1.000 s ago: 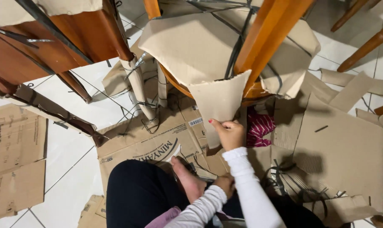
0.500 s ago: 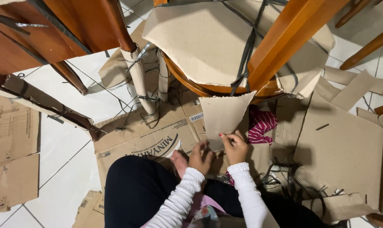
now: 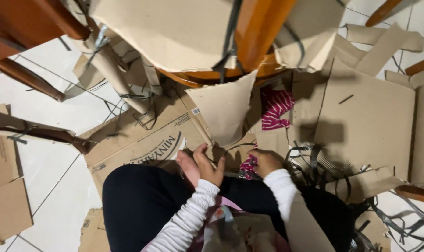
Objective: Wrapping a chair leg with cardboard and securing it with string
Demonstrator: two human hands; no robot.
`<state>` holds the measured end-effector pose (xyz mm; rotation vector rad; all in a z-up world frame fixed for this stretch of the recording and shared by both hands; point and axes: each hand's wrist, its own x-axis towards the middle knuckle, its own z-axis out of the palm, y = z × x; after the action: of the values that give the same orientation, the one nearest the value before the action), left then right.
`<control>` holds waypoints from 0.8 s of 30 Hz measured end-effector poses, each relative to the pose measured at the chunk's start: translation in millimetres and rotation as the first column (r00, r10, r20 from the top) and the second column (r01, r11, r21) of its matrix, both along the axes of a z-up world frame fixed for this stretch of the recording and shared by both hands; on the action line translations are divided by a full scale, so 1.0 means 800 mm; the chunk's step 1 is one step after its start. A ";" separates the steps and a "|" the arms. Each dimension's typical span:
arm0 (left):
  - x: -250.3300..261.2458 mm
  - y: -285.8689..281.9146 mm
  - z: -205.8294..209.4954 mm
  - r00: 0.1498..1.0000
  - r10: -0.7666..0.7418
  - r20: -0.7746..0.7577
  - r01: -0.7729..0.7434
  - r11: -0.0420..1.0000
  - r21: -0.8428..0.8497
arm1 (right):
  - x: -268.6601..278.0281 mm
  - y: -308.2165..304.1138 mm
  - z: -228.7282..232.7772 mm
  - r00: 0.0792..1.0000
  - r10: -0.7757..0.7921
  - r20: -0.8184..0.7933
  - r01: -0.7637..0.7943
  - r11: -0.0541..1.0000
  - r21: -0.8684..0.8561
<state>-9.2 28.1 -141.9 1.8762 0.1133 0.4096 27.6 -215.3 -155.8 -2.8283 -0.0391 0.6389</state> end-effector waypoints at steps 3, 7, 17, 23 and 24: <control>-0.022 -0.025 -0.024 0.998 -0.056 -0.007 0.057 0.996 0.071 | 0.013 0.006 -0.039 0.995 -0.039 -0.095 0.030 0.995 -0.098; -0.044 -0.033 -0.026 0.984 -0.174 -0.023 0.175 0.982 0.069 | 0.031 -0.022 0.002 0.877 -0.214 0.431 0.216 0.975 0.045; -0.053 -0.034 -0.029 0.922 -0.323 -0.215 0.359 0.919 0.161 | 0.053 -0.037 0.112 0.645 -0.740 0.189 0.407 0.542 0.735; -0.054 -0.047 -0.029 0.884 -0.388 -0.262 0.458 0.832 0.313 | 0.066 -0.088 -0.012 0.707 -0.650 0.278 0.466 0.724 0.509; -0.055 -0.047 -0.028 0.868 -0.404 -0.288 0.486 0.809 0.331 | 0.068 -0.105 -0.030 0.658 -0.683 0.316 0.528 0.718 0.454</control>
<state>-53.2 -9.2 -164.4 2.2601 -0.2995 -0.1046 82.3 -299.5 -179.9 -2.3571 0.6534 -0.2021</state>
